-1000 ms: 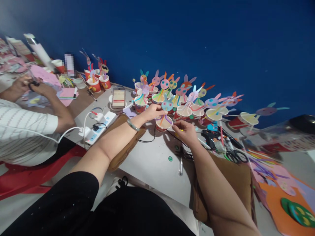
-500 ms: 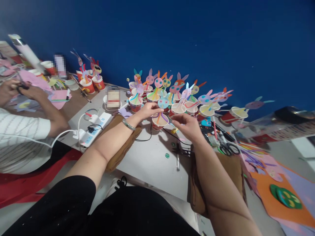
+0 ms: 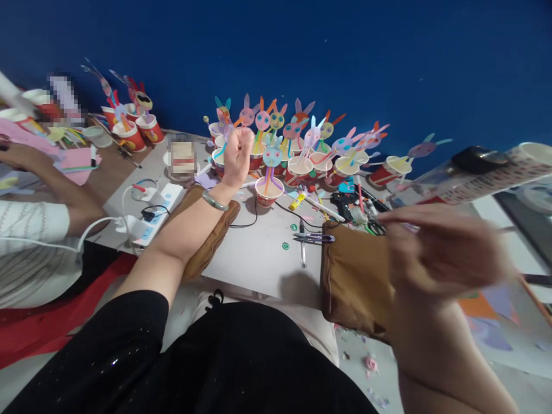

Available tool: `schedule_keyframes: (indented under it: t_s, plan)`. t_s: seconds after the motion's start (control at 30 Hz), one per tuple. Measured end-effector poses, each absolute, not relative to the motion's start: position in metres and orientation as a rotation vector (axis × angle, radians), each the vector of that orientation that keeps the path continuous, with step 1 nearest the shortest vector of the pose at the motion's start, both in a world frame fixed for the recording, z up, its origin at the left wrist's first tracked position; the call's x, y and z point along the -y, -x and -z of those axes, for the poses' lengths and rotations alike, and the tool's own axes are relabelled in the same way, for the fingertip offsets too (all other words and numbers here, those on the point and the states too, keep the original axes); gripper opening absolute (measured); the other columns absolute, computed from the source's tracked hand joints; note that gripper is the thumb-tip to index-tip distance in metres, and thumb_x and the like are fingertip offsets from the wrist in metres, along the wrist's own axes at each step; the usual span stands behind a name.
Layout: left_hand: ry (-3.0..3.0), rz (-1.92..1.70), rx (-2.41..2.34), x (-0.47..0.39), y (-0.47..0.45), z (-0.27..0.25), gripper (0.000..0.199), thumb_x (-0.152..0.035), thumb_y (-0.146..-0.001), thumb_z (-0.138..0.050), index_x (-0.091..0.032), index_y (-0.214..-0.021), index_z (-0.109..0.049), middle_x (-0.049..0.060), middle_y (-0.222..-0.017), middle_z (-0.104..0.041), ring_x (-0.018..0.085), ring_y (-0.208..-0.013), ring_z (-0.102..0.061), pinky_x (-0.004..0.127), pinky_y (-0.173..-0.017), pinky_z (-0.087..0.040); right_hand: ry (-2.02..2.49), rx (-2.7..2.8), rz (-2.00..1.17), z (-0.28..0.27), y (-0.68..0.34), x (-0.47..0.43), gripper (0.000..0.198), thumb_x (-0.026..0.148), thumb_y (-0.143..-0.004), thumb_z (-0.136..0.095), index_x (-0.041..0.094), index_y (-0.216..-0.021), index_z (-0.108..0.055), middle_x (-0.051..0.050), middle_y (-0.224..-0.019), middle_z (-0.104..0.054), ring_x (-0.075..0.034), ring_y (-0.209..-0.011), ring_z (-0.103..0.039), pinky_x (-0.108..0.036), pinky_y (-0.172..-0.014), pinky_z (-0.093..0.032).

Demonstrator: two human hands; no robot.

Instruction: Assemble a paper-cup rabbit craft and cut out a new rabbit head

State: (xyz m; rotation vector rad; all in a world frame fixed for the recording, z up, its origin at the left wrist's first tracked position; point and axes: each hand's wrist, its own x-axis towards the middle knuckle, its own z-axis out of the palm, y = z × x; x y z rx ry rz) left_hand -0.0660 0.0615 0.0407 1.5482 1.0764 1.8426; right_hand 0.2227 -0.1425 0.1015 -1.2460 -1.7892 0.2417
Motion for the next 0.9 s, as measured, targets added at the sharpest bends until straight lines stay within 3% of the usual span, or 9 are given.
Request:
schedule_keyframes:
  t_s: [0.07, 0.17, 0.27, 0.33, 0.53, 0.9]
  plan:
    - [-1.712, -1.922, -1.018, -0.042, 0.061, -0.054, 0.061, -0.083, -0.088, -0.05, -0.024, -0.097, -0.062, 0.002, -0.089, -0.064, 0.016, -0.091, -0.06, 0.035, -0.084, -0.048, 1.21, 1.887, -0.18, -0.088, -0.212, 0.144, 0.01, 0.035, -0.089, -0.069, 0.032, -0.098, -0.072, -0.005, -0.09, -0.075, -0.028, -0.084, -0.073, -0.046, -0.079, -0.06]
    - [-2.03, -1.687, -0.885, -0.004, 0.045, -0.064, 0.034, -0.052, -0.102, -0.055, -0.02, -0.093, -0.065, 0.004, -0.091, -0.069, 0.015, -0.085, -0.063, 0.034, -0.083, -0.049, 1.247, 2.177, -0.319, -0.059, -0.217, 0.131, 0.011, 0.032, -0.092, -0.064, 0.026, -0.09, -0.072, -0.006, -0.085, -0.075, -0.025, -0.079, -0.071, -0.039, -0.076, -0.055]
    - [-2.228, -1.111, -0.86, 0.026, 0.029, -0.056, 0.014, -0.028, -0.092, -0.062, -0.017, -0.093, -0.07, 0.005, -0.087, -0.073, 0.015, -0.078, -0.065, 0.031, -0.076, -0.05, 1.417, 2.383, -0.173, -0.027, -0.234, 0.112, 0.016, 0.031, -0.092, -0.061, 0.021, -0.09, -0.074, -0.012, -0.089, -0.076, -0.029, -0.087, -0.069, -0.041, -0.081, -0.05]
    - [-2.293, -0.761, -0.939, 0.035, 0.021, -0.043, 0.016, -0.02, -0.088, -0.062, -0.014, -0.095, -0.075, 0.007, -0.089, -0.076, 0.016, -0.078, -0.067, 0.03, -0.076, -0.051, 1.483, 2.506, -0.049, -0.01, -0.243, 0.103, 0.018, 0.032, -0.089, -0.063, 0.019, -0.095, -0.075, -0.015, -0.097, -0.077, -0.033, -0.095, -0.067, -0.044, -0.084, -0.047]
    - [-2.42, -0.241, -1.105, 0.031, 0.002, -0.016, 0.036, -0.014, -0.083, -0.063, -0.013, -0.116, -0.077, 0.012, -0.111, -0.079, 0.02, -0.093, -0.071, 0.032, -0.089, -0.054, 1.476, 2.621, -0.039, 0.008, -0.245, 0.096, 0.023, 0.025, -0.09, -0.062, 0.018, -0.107, -0.076, -0.013, -0.105, -0.078, -0.032, -0.104, -0.067, -0.045, -0.09, -0.042]
    - [-2.497, -0.059, -1.199, 0.028, -0.029, -0.002, 0.026, -0.016, -0.084, -0.064, -0.012, -0.108, -0.074, 0.015, -0.113, -0.073, 0.027, -0.104, -0.069, 0.032, -0.085, -0.052, 1.423, 2.486, 0.035, 0.002, -0.288, 0.122, 0.019, 0.029, -0.092, -0.061, 0.021, -0.101, -0.076, -0.01, -0.105, -0.08, -0.031, -0.104, -0.07, -0.047, -0.096, -0.043]
